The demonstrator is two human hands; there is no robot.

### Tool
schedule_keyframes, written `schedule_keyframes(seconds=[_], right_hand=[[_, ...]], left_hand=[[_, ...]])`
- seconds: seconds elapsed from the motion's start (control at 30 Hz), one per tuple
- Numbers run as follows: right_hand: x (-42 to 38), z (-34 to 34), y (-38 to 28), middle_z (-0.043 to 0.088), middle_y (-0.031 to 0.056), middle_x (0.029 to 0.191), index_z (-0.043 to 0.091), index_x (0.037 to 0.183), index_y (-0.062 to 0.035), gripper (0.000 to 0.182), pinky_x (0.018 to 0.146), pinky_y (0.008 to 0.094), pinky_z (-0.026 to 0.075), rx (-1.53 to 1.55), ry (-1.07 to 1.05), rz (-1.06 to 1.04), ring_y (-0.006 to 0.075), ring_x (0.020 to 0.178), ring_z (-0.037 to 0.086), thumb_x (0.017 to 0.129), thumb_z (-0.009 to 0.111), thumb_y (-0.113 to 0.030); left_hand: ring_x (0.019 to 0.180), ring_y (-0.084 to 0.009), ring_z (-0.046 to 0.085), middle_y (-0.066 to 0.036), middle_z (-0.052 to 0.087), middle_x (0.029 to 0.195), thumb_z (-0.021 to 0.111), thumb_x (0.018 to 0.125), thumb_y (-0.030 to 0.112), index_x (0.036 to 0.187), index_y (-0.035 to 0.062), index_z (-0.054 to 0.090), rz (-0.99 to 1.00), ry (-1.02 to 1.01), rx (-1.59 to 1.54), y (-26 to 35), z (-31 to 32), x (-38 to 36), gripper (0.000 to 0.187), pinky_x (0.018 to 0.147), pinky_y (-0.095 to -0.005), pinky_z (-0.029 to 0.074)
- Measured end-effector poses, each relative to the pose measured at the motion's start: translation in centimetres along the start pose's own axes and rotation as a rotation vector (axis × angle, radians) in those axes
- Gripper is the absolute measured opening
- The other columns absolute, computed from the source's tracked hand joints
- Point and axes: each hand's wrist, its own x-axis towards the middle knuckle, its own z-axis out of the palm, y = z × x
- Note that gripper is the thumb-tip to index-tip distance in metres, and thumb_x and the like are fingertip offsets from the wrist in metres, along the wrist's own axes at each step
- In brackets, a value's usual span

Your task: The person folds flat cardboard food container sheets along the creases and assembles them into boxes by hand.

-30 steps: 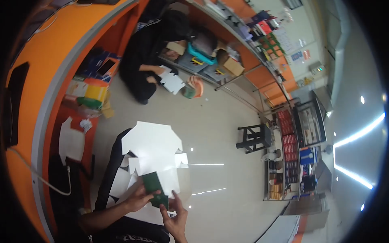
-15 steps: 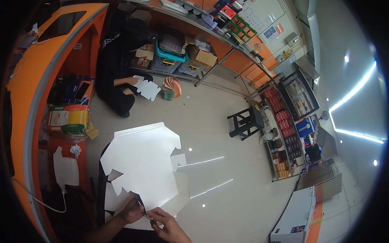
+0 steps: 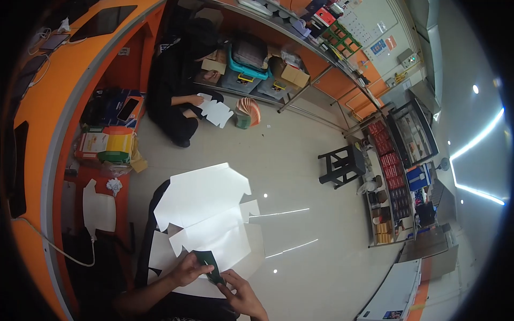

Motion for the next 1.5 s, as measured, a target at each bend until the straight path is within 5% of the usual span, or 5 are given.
schedule_keyframes(seconds=[0.2, 0.27, 0.47, 1.03, 1.5], right_hand=[[-0.1, -0.3, 0.1, 0.058, 0.0062, 0.106, 0.062, 0.116, -0.0003, 0.024, 0.066, 0.0309, 0.047, -0.006, -0.209, -0.094, 0.0187, 0.076, 0.054, 0.093, 0.061, -0.006], [0.0, -0.4, -0.2, 0.061, 0.007, 0.107, 0.062, 0.117, 0.0004, 0.026, 0.063, 0.0281, 0.047, 0.029, -0.147, 0.032, 0.0152, 0.071, 0.055, 0.092, 0.062, -0.003], [-0.1, 0.1, -0.4, 0.069, 0.0107, 0.102, 0.068, 0.114, 0.0011, 0.027, 0.066, 0.0248, 0.049, 0.017, 0.136, -0.061, 0.0126, 0.071, 0.061, 0.087, 0.065, 0.002], [0.4, 2.3, 0.6, 0.065, 0.0135, 0.081, 0.063, 0.124, -0.0001, 0.043, 0.063, 0.0358, 0.051, -0.37, 0.412, -0.362, 0.0284, 0.07, 0.063, 0.081, 0.066, 0.007], [0.8, 3.2, 1.6, 0.059, 0.0126, 0.076, 0.06, 0.126, 0.0027, 0.046, 0.061, 0.0383, 0.048, -0.482, 0.408, -0.378, 0.0281, 0.067, 0.057, 0.08, 0.065, 0.008]], left_hand=[[0.099, -0.0117, 0.057, -0.003, 0.06, 0.106, 0.069, 0.09, 0.009, 0.118, 0.0012, 0.052, -0.032, -0.085, 0.187, 0.8, -0.2, -1.2, 0.033, 0.086, -0.0289, 0.048], [0.099, -0.0119, 0.057, -0.004, 0.06, 0.106, 0.068, 0.089, 0.007, 0.118, 0.0011, 0.052, 0.016, -0.071, 0.14, 0.4, -0.4, -0.7, 0.033, 0.086, -0.0296, 0.048], [0.103, -0.0146, 0.058, -0.006, 0.06, 0.108, 0.062, 0.088, -0.001, 0.119, 0.0017, 0.052, 0.012, -0.061, -0.332, -0.7, -1.1, 0.2, 0.033, 0.09, -0.0335, 0.048], [0.113, -0.0175, 0.054, -0.007, 0.057, 0.119, 0.06, 0.091, 0.003, 0.129, 0.004, 0.046, -0.068, -0.054, -0.38, -0.7, -0.9, 0.3, 0.04, 0.098, -0.037, 0.045], [0.119, -0.0186, 0.053, -0.006, 0.056, 0.121, 0.058, 0.09, -0.002, 0.134, 0.0069, 0.044, -0.028, -0.093, -0.266, -1.5, -0.9, 0.2, 0.047, 0.1, -0.0381, 0.044]])
